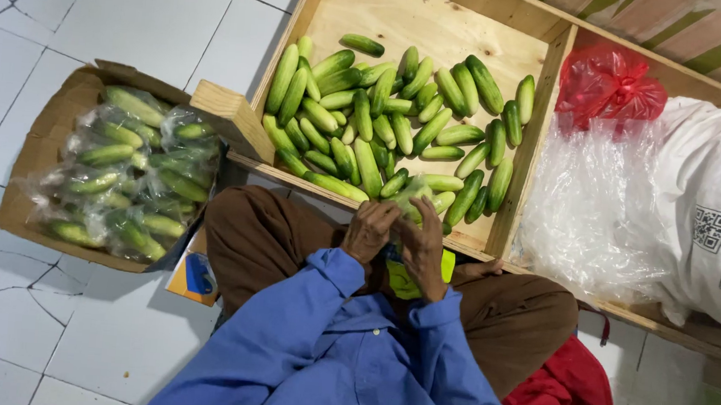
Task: Picking cucumbers from a crate, placing them in individual plastic bags, tying the bags, and placing them into a cardboard box.
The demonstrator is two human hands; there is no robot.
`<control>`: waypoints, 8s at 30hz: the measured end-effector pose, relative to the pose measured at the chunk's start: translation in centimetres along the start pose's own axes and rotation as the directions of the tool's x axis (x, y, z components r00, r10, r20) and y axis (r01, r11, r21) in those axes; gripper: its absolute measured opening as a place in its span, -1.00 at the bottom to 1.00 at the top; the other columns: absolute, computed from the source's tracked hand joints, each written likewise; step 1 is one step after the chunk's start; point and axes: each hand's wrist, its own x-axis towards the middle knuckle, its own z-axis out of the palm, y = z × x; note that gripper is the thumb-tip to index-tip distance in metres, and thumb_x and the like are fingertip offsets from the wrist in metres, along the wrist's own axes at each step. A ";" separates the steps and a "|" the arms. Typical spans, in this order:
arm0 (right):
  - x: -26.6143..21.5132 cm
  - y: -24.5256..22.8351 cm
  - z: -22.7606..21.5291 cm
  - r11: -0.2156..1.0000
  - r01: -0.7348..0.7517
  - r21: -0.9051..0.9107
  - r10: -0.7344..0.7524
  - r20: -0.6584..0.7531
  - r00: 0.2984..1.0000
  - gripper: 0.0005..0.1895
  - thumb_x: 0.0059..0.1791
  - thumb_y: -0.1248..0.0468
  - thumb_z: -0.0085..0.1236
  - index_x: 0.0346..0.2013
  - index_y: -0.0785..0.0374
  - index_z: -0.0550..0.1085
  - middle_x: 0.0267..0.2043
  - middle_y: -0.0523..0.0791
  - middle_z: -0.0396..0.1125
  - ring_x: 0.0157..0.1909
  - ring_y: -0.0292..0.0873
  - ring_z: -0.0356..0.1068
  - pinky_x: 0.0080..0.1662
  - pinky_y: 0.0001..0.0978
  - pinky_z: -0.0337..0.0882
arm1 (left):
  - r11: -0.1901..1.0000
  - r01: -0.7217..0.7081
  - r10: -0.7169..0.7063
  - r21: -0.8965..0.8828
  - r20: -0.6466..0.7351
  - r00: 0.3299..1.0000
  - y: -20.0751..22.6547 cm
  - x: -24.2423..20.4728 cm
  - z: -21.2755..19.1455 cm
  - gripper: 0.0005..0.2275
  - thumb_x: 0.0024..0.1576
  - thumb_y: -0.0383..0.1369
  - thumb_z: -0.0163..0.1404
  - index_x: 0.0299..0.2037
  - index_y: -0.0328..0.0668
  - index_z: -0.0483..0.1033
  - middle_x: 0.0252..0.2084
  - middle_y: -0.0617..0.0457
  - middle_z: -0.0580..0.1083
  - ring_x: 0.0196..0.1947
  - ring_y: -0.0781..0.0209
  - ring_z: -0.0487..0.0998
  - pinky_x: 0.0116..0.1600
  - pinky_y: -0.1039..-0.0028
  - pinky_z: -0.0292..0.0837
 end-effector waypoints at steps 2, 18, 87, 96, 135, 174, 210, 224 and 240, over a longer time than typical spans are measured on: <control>-0.3 2.8 1.4 0.998 0.039 0.049 -0.043 0.093 0.995 -0.75 0.05 0.26 -0.11 -0.09 0.24 0.50 0.32 0.09 0.26 0.41 0.35 0.13 0.31 0.14 0.14 | 0.999 0.031 -0.031 -0.025 -0.005 1.000 -1.3 -0.4 0.6 -0.66 0.07 -0.67 0.04 0.03 -0.14 0.48 -0.06 -0.15 0.52 -0.19 -0.17 0.55 -0.06 0.15 0.33; 1.8 2.7 6.0 0.518 -0.672 0.528 0.752 0.093 0.653 -0.91 0.06 0.24 0.23 -0.18 0.11 0.64 -0.24 -0.08 0.52 -0.08 -0.21 0.46 0.06 -0.24 0.42 | 0.468 0.649 -0.646 -0.599 0.270 0.714 -4.0 1.0 0.3 -0.86 0.11 -0.44 0.19 -0.14 -0.14 0.63 -0.30 0.01 0.55 -0.21 0.24 0.52 0.00 0.34 0.47; 1.5 1.8 2.6 0.582 -0.572 0.578 0.527 0.268 0.807 -0.59 -0.01 0.42 0.28 0.10 0.28 0.38 0.59 0.28 -0.35 0.52 0.43 -0.27 0.40 0.16 0.09 | 0.686 0.568 -0.591 -0.455 0.106 0.800 -4.2 -1.4 1.2 -0.86 0.23 -0.36 0.12 -0.20 -0.30 0.59 0.26 -0.14 0.27 0.29 -0.31 0.32 0.38 -0.01 0.21; 1.5 1.6 2.7 0.584 -0.585 0.564 0.543 0.265 0.797 -0.86 0.00 0.37 0.29 -0.23 0.38 0.52 0.42 0.13 0.15 0.44 0.24 0.15 0.32 0.09 0.28 | 0.706 0.555 -0.574 -0.440 0.104 0.812 -6.8 -2.7 3.6 -0.89 0.18 -0.37 0.16 -0.30 -0.25 0.59 0.20 -0.11 0.34 0.30 -0.27 0.34 0.37 0.05 0.24; 2.5 -0.1 4.9 0.524 -0.636 0.567 0.640 0.231 0.733 -0.32 0.03 0.30 0.08 0.37 0.36 0.04 0.36 0.23 0.17 0.34 0.03 0.22 0.22 -0.13 0.29 | -0.054 0.149 -0.553 -0.987 0.154 0.819 -5.2 -1.9 5.7 -0.64 0.30 -0.61 -0.14 -0.54 0.02 0.14 -0.54 0.26 0.16 -0.58 0.44 0.20 -0.33 0.65 0.16; 10.6 -22.8 18.6 0.811 -0.275 0.517 -0.027 0.502 0.864 -0.02 -0.15 0.01 0.45 0.45 0.12 0.14 0.31 0.23 0.25 0.26 0.40 0.28 0.20 0.24 0.35 | 0.130 -0.120 -0.988 -0.984 -0.119 -0.098 -0.5 -7.8 -35.1 -0.70 0.17 -0.30 0.20 0.01 -0.20 0.44 0.13 -0.09 0.41 0.12 -0.04 0.41 0.19 0.09 0.26; 11.2 -26.6 29.0 0.727 -0.492 0.478 0.048 0.680 0.732 -0.31 0.00 0.21 0.25 0.36 0.30 0.20 0.25 0.34 0.22 0.13 0.31 0.43 0.04 0.04 0.58 | 0.217 0.280 -0.933 -0.935 -0.283 -0.221 -14.1 -13.7 -39.8 -0.84 0.12 -0.34 0.23 -0.30 -0.17 0.48 -0.22 0.02 0.28 -0.13 0.09 0.34 -0.15 0.20 0.34; 11.2 -26.1 29.5 0.575 -0.648 0.499 -0.080 0.823 0.563 -0.24 0.02 0.03 0.28 0.39 0.25 0.19 0.36 0.22 0.17 0.17 0.24 0.42 0.10 0.09 0.53 | 0.113 0.914 -0.810 -0.390 -0.569 -0.142 -28.0 -19.8 -47.5 -0.86 0.11 -0.33 0.09 -0.20 -0.16 0.57 -0.07 -0.11 0.52 0.07 -0.20 0.54 0.16 -0.05 0.49; 13.3 -28.5 26.8 0.546 -0.733 0.406 0.021 0.868 0.496 -0.53 0.04 0.07 0.26 0.14 0.28 0.49 0.03 0.22 0.46 -0.02 0.04 0.54 -0.03 -0.11 0.57 | -0.233 0.960 -0.793 0.156 -0.601 -0.095 -27.4 -17.2 -48.1 -0.84 0.18 -0.40 0.01 -0.17 -0.31 0.60 -0.22 -0.18 0.58 -0.19 -0.10 0.65 -0.15 0.17 0.63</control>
